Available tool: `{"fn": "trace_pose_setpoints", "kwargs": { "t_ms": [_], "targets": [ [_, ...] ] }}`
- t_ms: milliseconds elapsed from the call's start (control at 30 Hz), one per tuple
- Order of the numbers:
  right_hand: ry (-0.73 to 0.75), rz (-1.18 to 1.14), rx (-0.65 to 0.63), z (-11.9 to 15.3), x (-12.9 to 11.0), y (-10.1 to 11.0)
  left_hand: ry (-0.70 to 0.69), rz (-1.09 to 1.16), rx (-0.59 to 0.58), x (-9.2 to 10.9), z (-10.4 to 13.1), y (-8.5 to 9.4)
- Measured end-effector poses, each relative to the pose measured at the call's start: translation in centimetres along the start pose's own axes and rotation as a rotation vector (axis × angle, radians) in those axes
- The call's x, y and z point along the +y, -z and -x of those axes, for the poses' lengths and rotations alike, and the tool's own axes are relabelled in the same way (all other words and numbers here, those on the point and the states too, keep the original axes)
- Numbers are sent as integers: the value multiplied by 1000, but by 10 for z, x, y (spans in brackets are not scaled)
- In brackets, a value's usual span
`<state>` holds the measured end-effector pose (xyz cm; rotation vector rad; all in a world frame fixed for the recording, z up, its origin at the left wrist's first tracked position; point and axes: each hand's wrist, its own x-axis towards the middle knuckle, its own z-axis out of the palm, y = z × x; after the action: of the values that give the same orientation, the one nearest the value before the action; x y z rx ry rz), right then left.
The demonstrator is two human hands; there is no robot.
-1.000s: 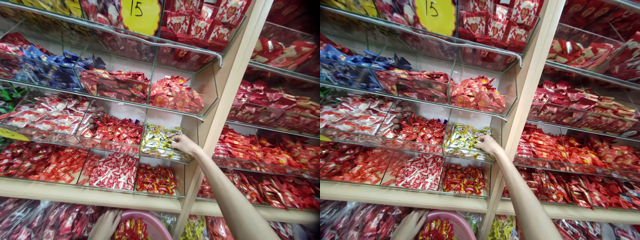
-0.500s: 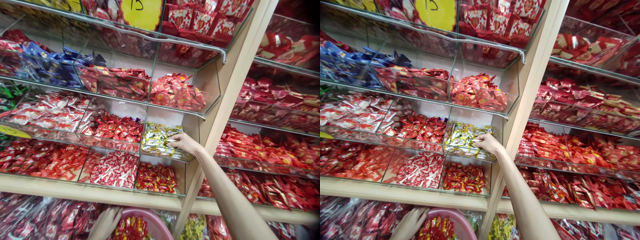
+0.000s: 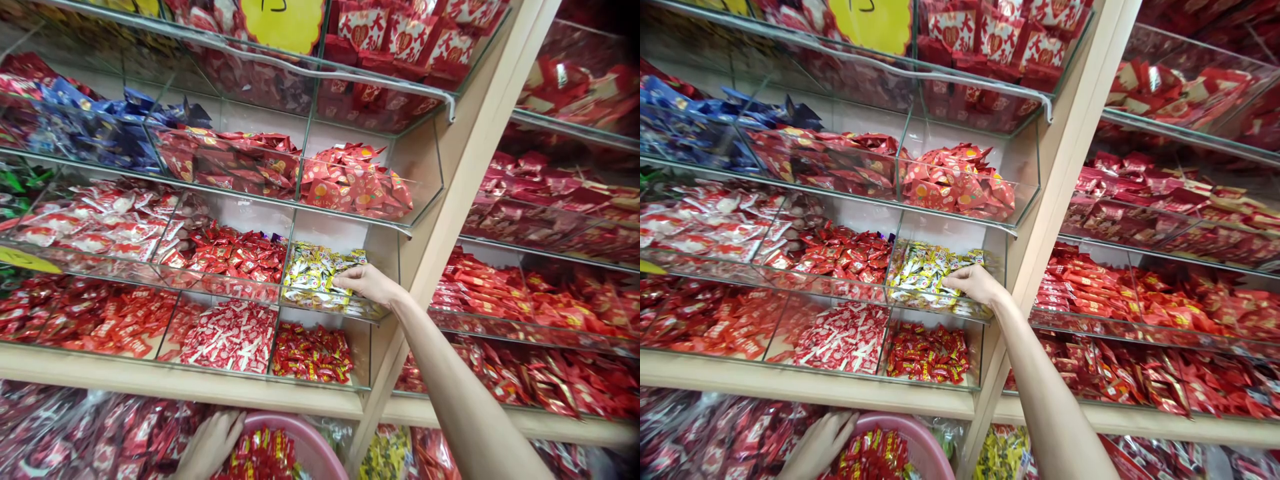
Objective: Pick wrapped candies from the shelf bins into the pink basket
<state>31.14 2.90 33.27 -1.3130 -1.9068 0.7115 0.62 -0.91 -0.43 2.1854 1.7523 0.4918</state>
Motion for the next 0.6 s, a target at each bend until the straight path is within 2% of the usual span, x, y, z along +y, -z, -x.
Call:
{"fn": "trace_pose_setpoints", "kwargs": {
  "t_ms": [167, 500, 600],
  "targets": [
    [52, 57, 99, -2, 6, 0, 1, -13, 4, 1, 1, 2],
    [27, -8, 87, -3, 6, -2, -2, -24, -2, 6, 2, 5],
    [22, -7, 21, -3, 3, -3, -3, -40, -8, 5, 1, 4]
  ]
}}
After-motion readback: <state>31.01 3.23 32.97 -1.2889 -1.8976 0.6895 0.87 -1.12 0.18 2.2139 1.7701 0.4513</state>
